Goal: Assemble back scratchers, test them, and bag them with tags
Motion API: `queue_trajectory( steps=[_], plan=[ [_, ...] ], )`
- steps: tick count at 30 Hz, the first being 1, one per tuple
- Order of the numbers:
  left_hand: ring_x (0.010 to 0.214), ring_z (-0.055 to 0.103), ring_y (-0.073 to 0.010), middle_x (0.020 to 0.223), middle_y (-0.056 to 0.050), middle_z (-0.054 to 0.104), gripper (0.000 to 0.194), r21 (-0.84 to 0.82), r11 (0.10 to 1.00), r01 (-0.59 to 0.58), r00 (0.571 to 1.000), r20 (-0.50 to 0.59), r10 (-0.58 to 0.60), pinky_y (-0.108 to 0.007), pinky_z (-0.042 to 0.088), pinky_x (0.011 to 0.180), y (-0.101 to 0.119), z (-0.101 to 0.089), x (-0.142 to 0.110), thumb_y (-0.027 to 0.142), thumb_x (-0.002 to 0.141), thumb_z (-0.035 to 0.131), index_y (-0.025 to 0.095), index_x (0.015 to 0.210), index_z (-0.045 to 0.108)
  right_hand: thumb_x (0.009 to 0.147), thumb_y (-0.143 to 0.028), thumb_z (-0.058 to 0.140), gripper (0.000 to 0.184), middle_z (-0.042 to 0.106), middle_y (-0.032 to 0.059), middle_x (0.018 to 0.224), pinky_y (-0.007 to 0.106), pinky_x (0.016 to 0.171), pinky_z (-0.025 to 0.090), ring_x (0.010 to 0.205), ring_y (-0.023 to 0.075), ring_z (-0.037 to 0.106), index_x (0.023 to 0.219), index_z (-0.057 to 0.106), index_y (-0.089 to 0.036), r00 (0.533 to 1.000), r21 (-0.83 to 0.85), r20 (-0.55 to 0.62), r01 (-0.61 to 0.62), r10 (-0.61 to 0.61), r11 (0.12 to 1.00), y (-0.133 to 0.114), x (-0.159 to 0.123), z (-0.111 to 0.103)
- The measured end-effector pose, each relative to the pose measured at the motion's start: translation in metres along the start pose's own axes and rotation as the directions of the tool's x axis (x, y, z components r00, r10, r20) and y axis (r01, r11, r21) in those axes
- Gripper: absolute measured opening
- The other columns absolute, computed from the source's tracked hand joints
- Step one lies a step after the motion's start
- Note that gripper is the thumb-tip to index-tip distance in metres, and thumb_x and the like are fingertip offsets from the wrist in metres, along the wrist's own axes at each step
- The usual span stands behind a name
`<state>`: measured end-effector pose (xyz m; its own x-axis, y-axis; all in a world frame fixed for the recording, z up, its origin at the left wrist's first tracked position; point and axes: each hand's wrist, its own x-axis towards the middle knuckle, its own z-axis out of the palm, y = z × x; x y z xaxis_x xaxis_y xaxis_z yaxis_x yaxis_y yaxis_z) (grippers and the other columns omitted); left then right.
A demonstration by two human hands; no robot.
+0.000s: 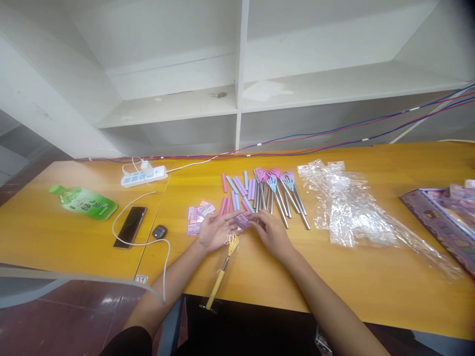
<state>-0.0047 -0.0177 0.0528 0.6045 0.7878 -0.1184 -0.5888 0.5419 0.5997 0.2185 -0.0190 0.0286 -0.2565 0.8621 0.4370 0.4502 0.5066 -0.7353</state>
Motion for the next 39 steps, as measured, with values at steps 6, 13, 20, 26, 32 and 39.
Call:
queue_trajectory(
  steps=[6,13,20,26,32,39],
  plan=[
    [0.138,0.055,-0.0393,0.142,-0.021,0.066,0.056,0.147,0.989,-0.030,0.996,-0.083,0.043,-0.053,0.037,0.116,-0.007,-0.003,0.003,0.043,0.089,0.056,0.008,0.129,0.073,0.105,-0.032,0.057,0.015,0.069,0.0048,0.089,0.036,0.072,0.052,0.077,0.0216,0.064,0.100,0.069,-0.025,0.998,-0.010,0.040,-0.037,0.038,0.999,0.000,0.001,-0.003],
    [0.124,0.066,-0.0331,0.120,-0.017,0.079,0.031,0.387,0.915,-0.117,0.953,-0.215,0.213,-0.044,0.040,0.113,-0.017,-0.006,0.006,0.024,0.085,0.072,0.011,0.110,0.083,0.106,-0.024,0.054,0.016,0.072,0.0078,0.103,0.040,0.084,0.057,0.097,0.0240,0.069,0.105,0.069,-0.025,0.990,0.036,0.107,0.083,-0.086,0.996,0.002,-0.003,0.002],
    [0.133,0.058,-0.0353,0.139,-0.019,0.069,0.046,0.169,0.984,-0.060,0.985,-0.148,0.085,-0.046,0.040,0.111,-0.012,-0.003,0.005,0.032,0.088,0.060,0.009,0.125,0.076,0.106,-0.026,0.055,0.018,0.068,0.0077,0.105,0.036,0.078,0.056,0.094,0.0222,0.068,0.115,0.070,-0.026,0.985,-0.084,0.103,0.150,-0.141,0.985,0.001,-0.005,0.004],
    [0.139,0.052,-0.0369,0.145,-0.018,0.065,0.053,0.118,0.988,-0.103,0.987,-0.108,0.115,-0.048,0.040,0.112,-0.006,0.001,0.003,0.035,0.088,0.055,0.009,0.130,0.073,0.102,-0.016,0.048,0.030,0.068,0.0066,0.102,0.035,0.077,0.053,0.085,0.0211,0.065,0.124,0.066,-0.026,0.985,-0.049,0.172,0.043,-0.034,0.998,-0.007,-0.006,0.003],
    [0.143,0.048,-0.0371,0.148,-0.018,0.062,0.054,0.118,0.985,-0.126,0.985,-0.099,0.138,-0.048,0.040,0.113,-0.005,0.002,0.002,0.035,0.088,0.052,0.009,0.131,0.072,0.101,-0.019,0.047,0.037,0.069,0.0043,0.091,0.032,0.068,0.049,0.073,0.0194,0.063,0.135,0.060,-0.025,0.969,0.004,0.242,-0.060,0.058,0.998,-0.011,-0.009,0.008],
    [0.148,0.042,-0.0364,0.151,-0.016,0.061,0.053,0.159,0.978,-0.134,0.984,-0.098,0.151,-0.047,0.040,0.113,-0.004,0.003,0.000,0.034,0.088,0.051,0.011,0.131,0.072,0.102,-0.021,0.046,0.039,0.061,-0.0004,0.077,0.030,0.065,0.044,0.065,0.0172,0.055,0.138,0.060,-0.026,0.947,0.048,0.313,-0.089,0.070,0.995,-0.013,-0.007,0.004]
  ],
)
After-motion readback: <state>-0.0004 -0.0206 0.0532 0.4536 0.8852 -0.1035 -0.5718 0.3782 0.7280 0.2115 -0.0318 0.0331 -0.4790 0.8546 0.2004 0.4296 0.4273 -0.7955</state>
